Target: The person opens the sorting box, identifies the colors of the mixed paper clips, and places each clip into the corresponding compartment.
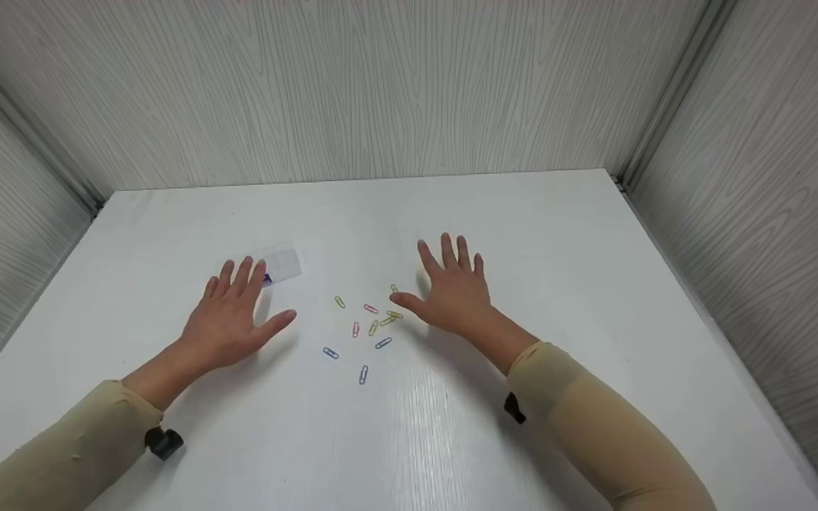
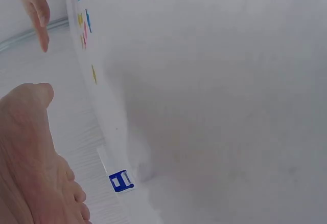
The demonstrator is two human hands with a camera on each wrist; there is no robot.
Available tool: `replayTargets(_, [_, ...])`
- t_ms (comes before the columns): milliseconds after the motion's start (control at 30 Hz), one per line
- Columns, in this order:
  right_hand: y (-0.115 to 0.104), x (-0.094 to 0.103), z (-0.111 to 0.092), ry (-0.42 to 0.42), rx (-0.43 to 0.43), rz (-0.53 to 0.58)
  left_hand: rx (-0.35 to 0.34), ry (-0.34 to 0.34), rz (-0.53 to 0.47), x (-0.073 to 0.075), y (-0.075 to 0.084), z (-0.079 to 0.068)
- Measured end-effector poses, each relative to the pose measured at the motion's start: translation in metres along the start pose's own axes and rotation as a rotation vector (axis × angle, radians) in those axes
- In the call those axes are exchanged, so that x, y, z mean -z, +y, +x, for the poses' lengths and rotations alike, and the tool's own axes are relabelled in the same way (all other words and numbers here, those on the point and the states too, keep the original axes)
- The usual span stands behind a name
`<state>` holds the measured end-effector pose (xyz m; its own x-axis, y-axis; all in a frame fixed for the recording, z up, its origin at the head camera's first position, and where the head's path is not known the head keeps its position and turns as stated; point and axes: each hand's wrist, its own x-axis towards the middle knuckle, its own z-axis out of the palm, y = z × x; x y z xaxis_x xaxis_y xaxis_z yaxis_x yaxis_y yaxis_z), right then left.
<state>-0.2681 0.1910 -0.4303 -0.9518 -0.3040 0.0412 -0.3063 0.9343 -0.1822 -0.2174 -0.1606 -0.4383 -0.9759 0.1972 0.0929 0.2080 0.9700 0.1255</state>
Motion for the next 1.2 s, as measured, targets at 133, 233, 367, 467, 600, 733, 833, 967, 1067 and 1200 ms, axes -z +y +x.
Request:
replayTargets(133, [-0.019, 0.003, 0.014, 0.011, 0.033, 0.003, 0.014, -0.005, 0.0, 0.005, -0.007, 0.001])
replayTargets(233, [-0.036, 0.004, 0.025, 0.001, 0.065, 0.013, 0.026, -0.009, 0.0, 0.005, -0.014, 0.001])
replayTargets(367, [-0.062, 0.004, 0.039, -0.026, 0.104, 0.034, 0.049, -0.004, -0.001, 0.004, -0.022, -0.001])
replayTargets(467, [-0.081, 0.001, 0.05, -0.048, 0.13, 0.037, 0.066, -0.009, -0.012, 0.004, -0.028, -0.004])
replayTargets(600, [-0.102, -0.005, 0.063, -0.085, 0.172, 0.035, 0.085, -0.025, -0.027, 0.003, -0.036, -0.007])
replayTargets(733, [-0.116, -0.013, 0.074, -0.122, 0.217, 0.043, 0.1, -0.037, -0.036, 0.002, -0.042, -0.009])
replayTargets(833, [-0.125, -0.019, 0.08, -0.151, 0.245, 0.044, 0.109, -0.045, -0.044, 0.002, -0.045, -0.01])
replayTargets(967, [-0.133, -0.028, 0.086, -0.18, 0.283, 0.03, 0.118, -0.056, -0.049, 0.0, -0.047, -0.012])
replayTargets(1067, [-0.138, -0.033, 0.087, -0.2, 0.312, 0.018, 0.122, -0.066, -0.046, -0.001, -0.048, -0.013])
replayTargets(1200, [-0.144, -0.037, 0.088, -0.221, 0.332, 0.003, 0.125, -0.078, -0.042, -0.003, -0.048, -0.012])
